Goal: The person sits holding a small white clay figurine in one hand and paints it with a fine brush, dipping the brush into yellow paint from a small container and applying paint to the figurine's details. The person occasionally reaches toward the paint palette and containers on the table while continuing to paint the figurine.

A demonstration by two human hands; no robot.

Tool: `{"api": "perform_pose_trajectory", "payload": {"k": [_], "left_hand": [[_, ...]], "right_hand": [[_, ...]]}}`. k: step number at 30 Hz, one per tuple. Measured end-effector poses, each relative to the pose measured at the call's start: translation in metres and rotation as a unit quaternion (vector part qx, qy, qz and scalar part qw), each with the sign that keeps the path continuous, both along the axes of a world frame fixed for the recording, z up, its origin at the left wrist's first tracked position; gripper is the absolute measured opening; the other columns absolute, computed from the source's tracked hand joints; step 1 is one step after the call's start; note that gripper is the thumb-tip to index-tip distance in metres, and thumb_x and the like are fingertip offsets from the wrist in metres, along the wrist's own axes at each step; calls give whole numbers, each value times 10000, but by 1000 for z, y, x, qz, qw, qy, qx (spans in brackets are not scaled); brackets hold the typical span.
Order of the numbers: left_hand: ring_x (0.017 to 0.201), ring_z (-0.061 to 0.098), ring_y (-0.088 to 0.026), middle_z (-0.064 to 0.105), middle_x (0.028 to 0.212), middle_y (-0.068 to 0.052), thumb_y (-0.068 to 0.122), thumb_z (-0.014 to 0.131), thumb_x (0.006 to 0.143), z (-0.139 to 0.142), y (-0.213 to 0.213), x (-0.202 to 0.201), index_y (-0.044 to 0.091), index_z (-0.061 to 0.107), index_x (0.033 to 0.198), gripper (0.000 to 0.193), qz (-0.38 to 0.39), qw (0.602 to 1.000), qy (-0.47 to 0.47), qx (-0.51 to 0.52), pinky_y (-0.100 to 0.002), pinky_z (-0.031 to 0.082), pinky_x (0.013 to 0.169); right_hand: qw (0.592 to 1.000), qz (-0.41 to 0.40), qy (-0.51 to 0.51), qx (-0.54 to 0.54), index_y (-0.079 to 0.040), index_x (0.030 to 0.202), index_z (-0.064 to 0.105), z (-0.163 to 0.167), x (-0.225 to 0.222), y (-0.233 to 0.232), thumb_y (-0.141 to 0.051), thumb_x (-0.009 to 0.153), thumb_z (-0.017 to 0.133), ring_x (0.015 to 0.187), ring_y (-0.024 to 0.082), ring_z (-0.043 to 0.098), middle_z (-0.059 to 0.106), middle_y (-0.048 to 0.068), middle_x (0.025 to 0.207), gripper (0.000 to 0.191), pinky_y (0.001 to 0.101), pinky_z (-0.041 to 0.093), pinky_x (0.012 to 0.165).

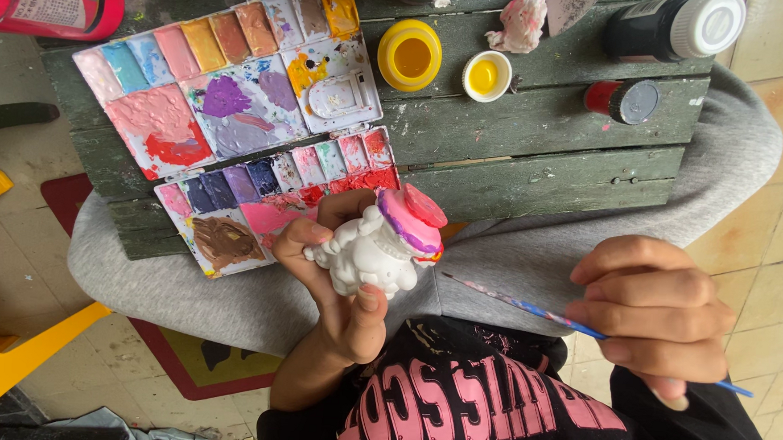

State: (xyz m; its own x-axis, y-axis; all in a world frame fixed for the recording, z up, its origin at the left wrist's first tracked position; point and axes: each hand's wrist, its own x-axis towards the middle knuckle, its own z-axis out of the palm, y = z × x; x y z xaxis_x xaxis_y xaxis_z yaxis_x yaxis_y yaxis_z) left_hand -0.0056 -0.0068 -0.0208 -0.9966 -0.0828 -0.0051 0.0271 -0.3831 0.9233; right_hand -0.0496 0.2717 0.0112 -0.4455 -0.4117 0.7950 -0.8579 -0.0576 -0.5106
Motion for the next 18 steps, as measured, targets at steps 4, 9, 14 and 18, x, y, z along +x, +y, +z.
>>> {"api": "perform_pose_trajectory", "payload": {"k": [4,9,14,18], "left_hand": [[1035,532,-185,565,1278,-236,355,631,1058,12,-12,-7,114,292,1379,525,-69,996,-61,20,-341,439,966],[954,566,-152,594,1154,-140,223,600,983,34,-31,-26,35,393,1286,412,-230,950,-205,49,-306,496,816],[964,555,-110,585,1089,-74,220,613,1000,44,-32,-42,30,432,1283,386,-315,936,-159,-9,-272,472,842],[900,543,-102,569,1028,-50,239,623,1002,48,-32,-52,32,451,1259,373,-369,916,-156,-7,-270,452,784]], "right_hand": [[964,-101,-66,-236,-128,885,507,-18,13,-5,-477,1100,285,642,185,568,580,55,689,466,357,539,465],[935,-148,-121,-299,-156,883,471,-35,17,12,-577,1063,231,595,135,468,522,7,660,518,266,442,424],[904,-211,-127,-351,-180,865,490,-42,25,22,-585,1078,252,599,133,449,506,-8,646,515,225,410,387],[901,-235,-133,-338,-181,869,478,-41,28,22,-565,1054,293,593,121,434,479,-18,643,464,219,391,383]]}}
